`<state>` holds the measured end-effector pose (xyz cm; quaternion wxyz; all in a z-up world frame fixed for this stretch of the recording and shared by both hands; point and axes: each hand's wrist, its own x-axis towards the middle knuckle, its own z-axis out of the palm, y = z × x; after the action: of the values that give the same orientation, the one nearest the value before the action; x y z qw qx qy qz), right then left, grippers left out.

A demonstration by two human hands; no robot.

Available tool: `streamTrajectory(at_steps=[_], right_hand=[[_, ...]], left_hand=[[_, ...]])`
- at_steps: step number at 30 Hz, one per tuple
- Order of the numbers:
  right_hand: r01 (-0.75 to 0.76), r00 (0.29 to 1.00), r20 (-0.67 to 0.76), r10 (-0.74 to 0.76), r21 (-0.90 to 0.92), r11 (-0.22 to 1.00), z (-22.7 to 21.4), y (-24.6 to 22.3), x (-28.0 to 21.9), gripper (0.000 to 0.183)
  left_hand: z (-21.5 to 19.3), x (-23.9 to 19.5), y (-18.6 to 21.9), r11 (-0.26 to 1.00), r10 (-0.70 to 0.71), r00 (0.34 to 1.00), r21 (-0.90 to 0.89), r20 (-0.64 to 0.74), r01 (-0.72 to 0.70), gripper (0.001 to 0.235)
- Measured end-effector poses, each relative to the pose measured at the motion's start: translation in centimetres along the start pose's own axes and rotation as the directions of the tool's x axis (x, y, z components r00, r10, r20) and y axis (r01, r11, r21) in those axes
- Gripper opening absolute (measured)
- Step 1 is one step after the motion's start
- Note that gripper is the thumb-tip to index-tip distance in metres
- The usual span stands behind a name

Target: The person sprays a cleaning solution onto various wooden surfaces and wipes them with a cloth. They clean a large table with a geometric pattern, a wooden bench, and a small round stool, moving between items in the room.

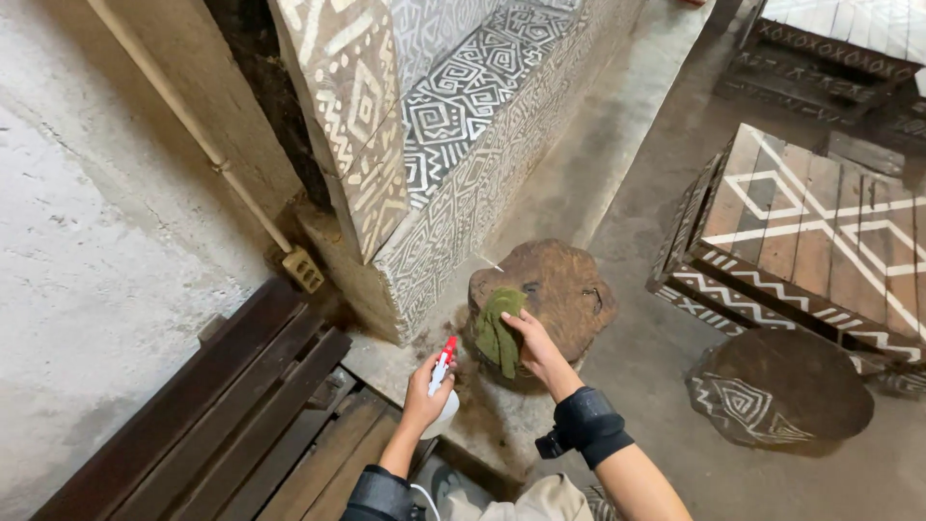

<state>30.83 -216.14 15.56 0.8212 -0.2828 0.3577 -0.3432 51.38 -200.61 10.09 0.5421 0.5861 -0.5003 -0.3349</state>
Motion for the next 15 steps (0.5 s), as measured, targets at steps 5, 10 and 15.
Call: streamTrajectory(at_steps=[5,10,15], right_hand=[[-0.039,0.999,0.021,0.040,-0.058,0.998,0.4,-1.0,2.7,0.040],[-0.106,0.983,0.140,0.122,-0.118,0.987,-0.8,-3.6,5.6,0.042],[-0.190,0.913,0.330,0.240,-0.177,0.966,-6.1,-5.2,8.8,0.040]], left_hand=[[1.3,1.3,-1.1,0.999,-0.044,0.997,0.027,-0.058,0.046,0.038],[4.8,2.4,-0.7,0.995,-0.076,0.974,0.053,-0.214,0.089,0.037],[11.4,2.1,0.3,0.987,-0.098,0.911,0.078,-0.400,0.140,0.038]])
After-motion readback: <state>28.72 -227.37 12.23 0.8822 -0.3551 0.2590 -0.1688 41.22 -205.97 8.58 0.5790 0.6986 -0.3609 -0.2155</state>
